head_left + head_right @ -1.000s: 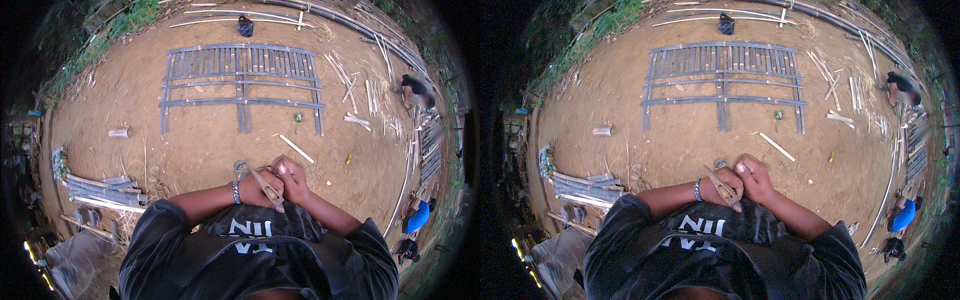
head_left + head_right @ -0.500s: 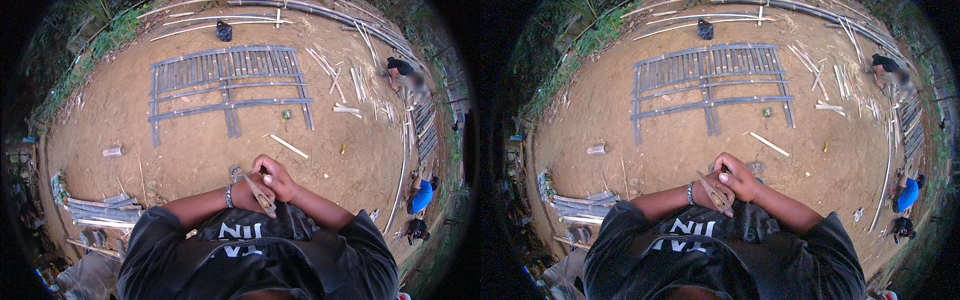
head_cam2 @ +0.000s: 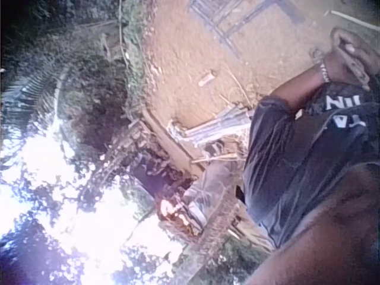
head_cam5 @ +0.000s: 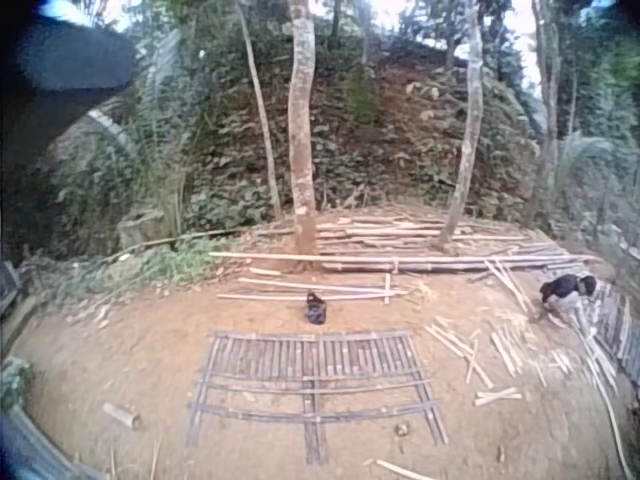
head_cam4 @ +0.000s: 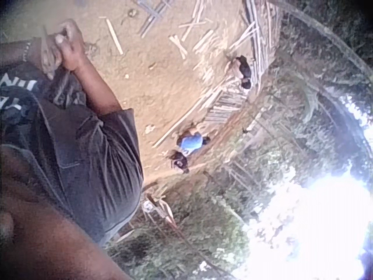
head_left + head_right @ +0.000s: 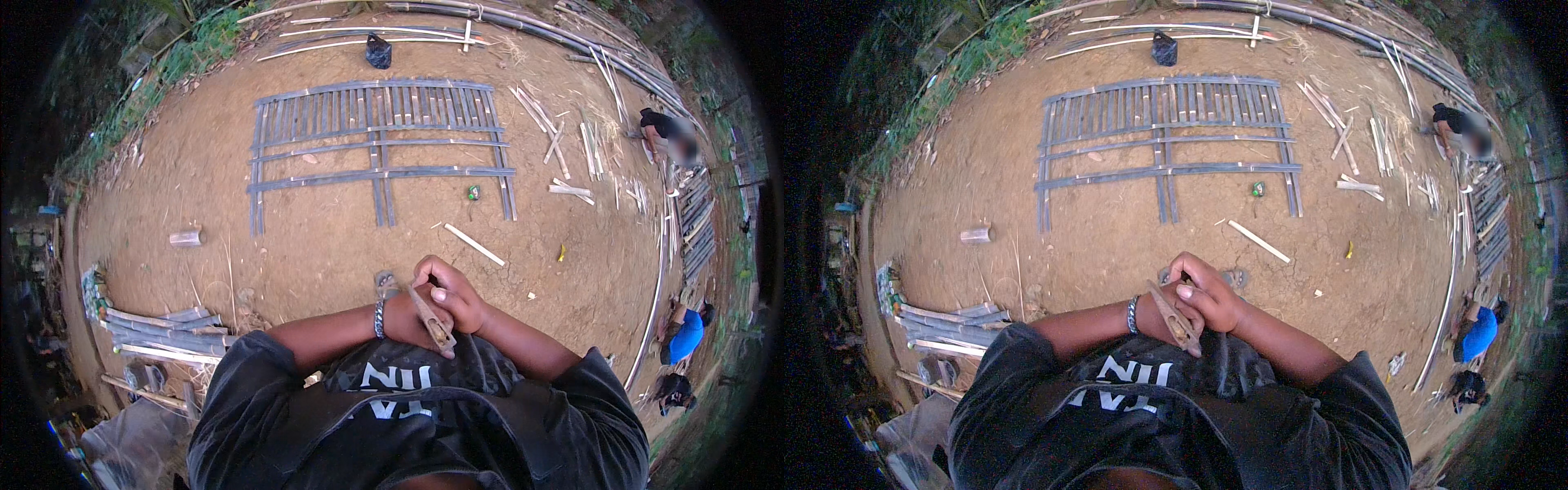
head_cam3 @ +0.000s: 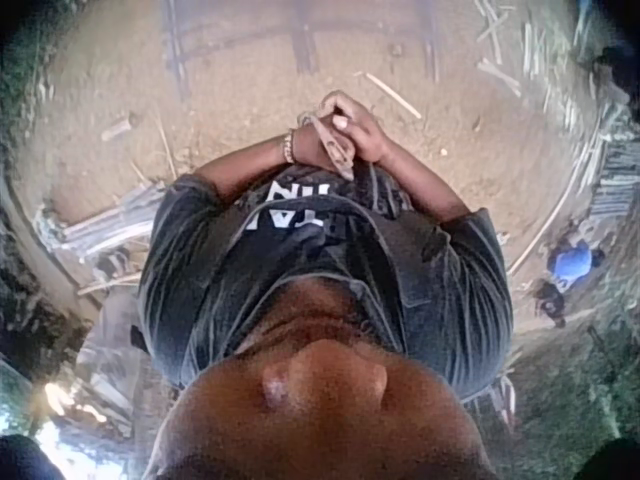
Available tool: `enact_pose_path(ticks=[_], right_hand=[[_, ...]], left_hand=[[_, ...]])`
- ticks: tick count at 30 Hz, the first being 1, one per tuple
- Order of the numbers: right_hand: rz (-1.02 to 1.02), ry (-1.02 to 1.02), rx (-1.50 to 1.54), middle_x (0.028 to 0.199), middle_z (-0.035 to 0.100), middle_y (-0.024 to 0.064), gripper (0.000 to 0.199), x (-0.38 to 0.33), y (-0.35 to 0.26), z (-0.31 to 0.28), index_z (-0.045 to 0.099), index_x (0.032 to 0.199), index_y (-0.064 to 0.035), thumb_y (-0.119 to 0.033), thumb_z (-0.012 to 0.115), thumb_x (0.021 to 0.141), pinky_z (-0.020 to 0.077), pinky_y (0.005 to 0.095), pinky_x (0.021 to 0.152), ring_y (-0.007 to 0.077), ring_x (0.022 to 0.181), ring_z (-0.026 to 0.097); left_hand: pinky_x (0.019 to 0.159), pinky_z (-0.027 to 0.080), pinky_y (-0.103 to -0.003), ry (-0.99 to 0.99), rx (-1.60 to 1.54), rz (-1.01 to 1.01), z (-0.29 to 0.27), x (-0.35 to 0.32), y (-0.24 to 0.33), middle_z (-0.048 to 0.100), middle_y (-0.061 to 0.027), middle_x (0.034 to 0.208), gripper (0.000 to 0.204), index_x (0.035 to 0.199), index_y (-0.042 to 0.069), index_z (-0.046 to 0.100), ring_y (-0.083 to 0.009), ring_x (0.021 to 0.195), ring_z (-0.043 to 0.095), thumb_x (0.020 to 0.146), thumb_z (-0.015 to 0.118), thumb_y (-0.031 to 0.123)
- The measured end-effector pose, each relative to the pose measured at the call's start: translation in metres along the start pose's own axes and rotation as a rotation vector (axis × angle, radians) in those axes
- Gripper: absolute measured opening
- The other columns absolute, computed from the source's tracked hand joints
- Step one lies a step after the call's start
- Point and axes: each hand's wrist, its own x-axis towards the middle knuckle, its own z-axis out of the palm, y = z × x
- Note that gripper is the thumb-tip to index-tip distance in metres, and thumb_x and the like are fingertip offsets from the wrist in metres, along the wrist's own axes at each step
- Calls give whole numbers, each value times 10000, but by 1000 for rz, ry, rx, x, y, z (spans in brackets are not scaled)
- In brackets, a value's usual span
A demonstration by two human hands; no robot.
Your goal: The person assembles a bamboo structure by inserting small bamboo slats into the gaps of a larger bamboo frame. They pick up slats from a pile on the ground and place them into the frame one by one, adjusting their position to fit.
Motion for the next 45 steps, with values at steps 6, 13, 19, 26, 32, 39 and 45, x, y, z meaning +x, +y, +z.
enact_pose_path(ticks=[6,13,19,26,32,39,45], right_hand=[[13,67,108,1023,534,91,405,0,-5,9,489,1055,-26,-402,504,905,411,333,900,184,995,509],[41,-5,112,1014,513,82,387,-7,8,2,480,1051,-32,-377,520,879,402,310,898,167,984,492],[15,122,76,1030,508,91,361,-19,14,3,483,1057,-28,-343,517,884,400,315,895,171,988,489],[-10,92,9,1002,515,89,394,-20,9,-1,495,1038,-18,-391,479,912,398,315,896,181,969,504],[15,87,35,988,497,76,380,-26,19,-4,463,1029,-27,-382,468,893,392,302,880,164,948,477],[-8,112,26,985,485,68,382,-26,12,-3,460,1030,-29,-386,468,895,387,299,878,162,943,470],[-30,128,-12,1002,503,76,374,-25,15,-6,471,1029,-23,-372,476,894,391,307,900,169,962,485]], left_hand=[[572,466,-352,7,87,41,-2,0,-2,640,-20,673,351,689,116,633,-209,618,627,728,861,380],[603,481,-352,-19,107,15,5,-1,-7,646,-16,686,348,716,132,639,-209,659,646,716,862,400],[605,486,-349,23,136,88,8,3,-9,640,-10,680,371,682,130,621,-207,655,648,714,866,407],[610,480,-355,-16,118,106,13,6,-21,621,7,677,383,665,138,617,-190,662,634,701,873,421],[635,494,-356,-74,113,54,11,9,-17,625,14,693,357,664,148,622,-184,683,639,706,873,398],[864,453,-353,-177,-27,-148,5,7,-9,668,75,793,272,701,197,656,-156,884,634,727,877,352],[839,452,-340,-145,-67,-158,3,12,-7,670,69,785,269,712,193,666,-150,858,635,714,893,338]])
